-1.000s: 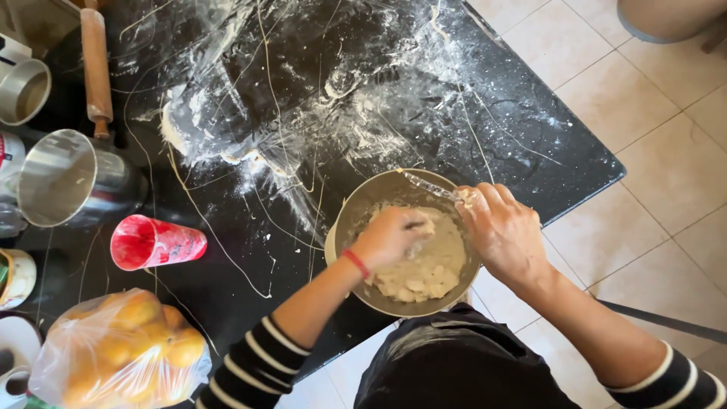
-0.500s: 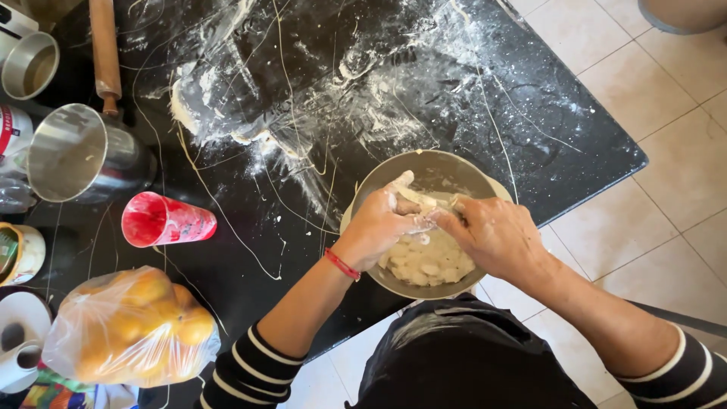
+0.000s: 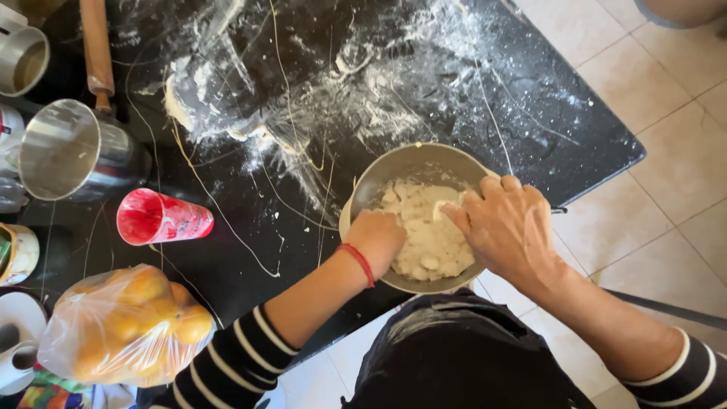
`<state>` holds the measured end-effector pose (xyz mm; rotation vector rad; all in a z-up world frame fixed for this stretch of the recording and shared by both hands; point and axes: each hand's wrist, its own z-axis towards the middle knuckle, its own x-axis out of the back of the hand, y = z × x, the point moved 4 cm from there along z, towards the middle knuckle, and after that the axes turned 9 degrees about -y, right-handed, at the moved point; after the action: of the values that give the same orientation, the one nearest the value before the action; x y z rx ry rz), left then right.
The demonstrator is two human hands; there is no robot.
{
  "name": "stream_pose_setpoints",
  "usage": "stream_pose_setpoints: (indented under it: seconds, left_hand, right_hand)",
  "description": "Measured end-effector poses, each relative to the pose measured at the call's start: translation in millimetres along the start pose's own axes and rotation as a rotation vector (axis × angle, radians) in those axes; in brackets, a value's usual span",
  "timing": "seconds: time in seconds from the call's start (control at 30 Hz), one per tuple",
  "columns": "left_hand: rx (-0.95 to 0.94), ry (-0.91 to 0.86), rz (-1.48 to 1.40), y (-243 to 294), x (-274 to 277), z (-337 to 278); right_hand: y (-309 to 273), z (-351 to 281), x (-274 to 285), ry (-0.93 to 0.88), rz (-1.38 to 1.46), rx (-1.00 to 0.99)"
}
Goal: Mixing flour and butter in a bowl to prepare dough for baking.
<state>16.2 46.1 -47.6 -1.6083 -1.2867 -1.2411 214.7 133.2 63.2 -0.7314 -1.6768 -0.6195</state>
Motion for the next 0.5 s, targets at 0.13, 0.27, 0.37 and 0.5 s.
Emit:
stream_pose_setpoints:
  seconds: [0.13, 0.27, 0.37, 0.5]
  left_hand:
    - [-0.031, -0.207, 0.017, 7.0, -20.8, 20.9]
    - [0.03, -0.326, -0.244, -19.8, -54.2, 42.8]
    - [0.018, -0.328, -0.292, -24.1, -0.9, 17.6]
    - [0.065, -0.134, -0.526, -19.9, 69.5, 1.9]
  right_hand:
    - [2.4, 3.4, -13.8, 0.13, -0.098, 0.052]
    - [4.3, 3.9, -19.2, 0.163, -0.116, 0.058]
    - [1.6, -3.2, -6.7, 0.134, -0.05, 0.044]
    - [4.2, -7.3, 2.8, 0.168, 0.034, -0.006]
